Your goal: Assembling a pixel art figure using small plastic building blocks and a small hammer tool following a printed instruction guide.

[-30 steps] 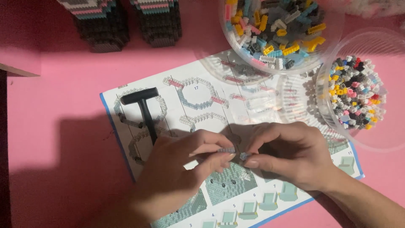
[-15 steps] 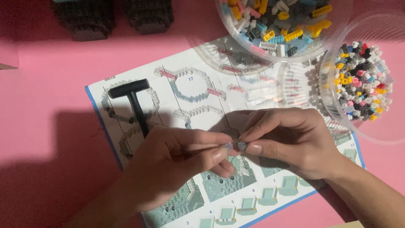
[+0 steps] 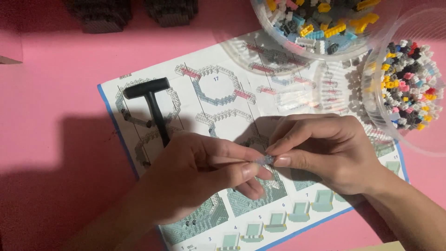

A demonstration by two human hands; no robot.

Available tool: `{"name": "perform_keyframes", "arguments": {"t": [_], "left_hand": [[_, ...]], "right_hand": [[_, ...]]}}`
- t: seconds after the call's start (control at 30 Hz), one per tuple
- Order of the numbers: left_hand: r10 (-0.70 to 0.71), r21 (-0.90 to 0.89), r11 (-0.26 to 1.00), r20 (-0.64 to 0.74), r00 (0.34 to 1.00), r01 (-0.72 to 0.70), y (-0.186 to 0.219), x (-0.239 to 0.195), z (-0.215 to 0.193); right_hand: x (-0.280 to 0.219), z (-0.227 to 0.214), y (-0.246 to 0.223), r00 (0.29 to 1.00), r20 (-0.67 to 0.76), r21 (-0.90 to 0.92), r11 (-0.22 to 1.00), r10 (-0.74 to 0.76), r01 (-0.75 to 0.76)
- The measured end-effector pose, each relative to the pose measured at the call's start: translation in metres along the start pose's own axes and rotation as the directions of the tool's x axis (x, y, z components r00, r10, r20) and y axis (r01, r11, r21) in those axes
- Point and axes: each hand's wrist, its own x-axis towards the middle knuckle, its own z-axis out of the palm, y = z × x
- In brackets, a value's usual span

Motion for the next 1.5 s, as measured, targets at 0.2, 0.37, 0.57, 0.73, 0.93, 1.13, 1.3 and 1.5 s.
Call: {"name": "perform_keyframes", "arguments": {"t": [0.2,0.37,0.57,0.73,0.93,1.13,1.3,1.5], "left_hand": [[-0.020,-0.015,1.000,0.008,1.000,0.020,0.001,-0.001,0.000],[-0.048,-0.056,0.997,-0.009,0.999,0.048,-0.002,0.000,-0.001],[-0.074,-0.025,0.997,-0.005,0.997,0.074,0.004,0.000,0.000],[-0.113,0.029,0.993,-0.026,0.993,0.114,0.006,0.000,0.001],[-0.189,0.016,0.982,-0.056,0.980,0.190,0.011,0.000,0.004],[-0.151,-0.031,0.988,-0.022,0.988,0.151,0.004,0.001,0.002],[-0.148,-0.036,0.988,-0.011,0.989,0.147,0.003,0.001,0.000],[-0.154,-0.019,0.988,-0.015,0.988,0.153,0.003,0.001,0.002]], "right_hand": [[0.000,-0.001,-0.002,1.000,0.017,-0.031,0.999,0.007,-0.007],[0.000,-0.001,-0.002,1.000,0.022,-0.054,0.999,0.009,-0.008],[0.000,0.000,-0.002,1.000,0.020,-0.050,0.999,0.012,-0.011],[0.000,0.001,-0.002,1.000,0.019,-0.082,0.997,0.001,0.000],[-0.001,0.000,-0.003,0.999,0.025,-0.084,0.996,0.019,-0.017],[0.002,0.000,-0.006,0.998,0.065,-0.144,0.990,-0.005,0.014],[0.002,0.000,-0.008,0.997,0.075,-0.164,0.986,-0.006,0.018],[0.003,0.001,-0.010,0.997,0.076,-0.126,0.992,0.009,0.000]]}}
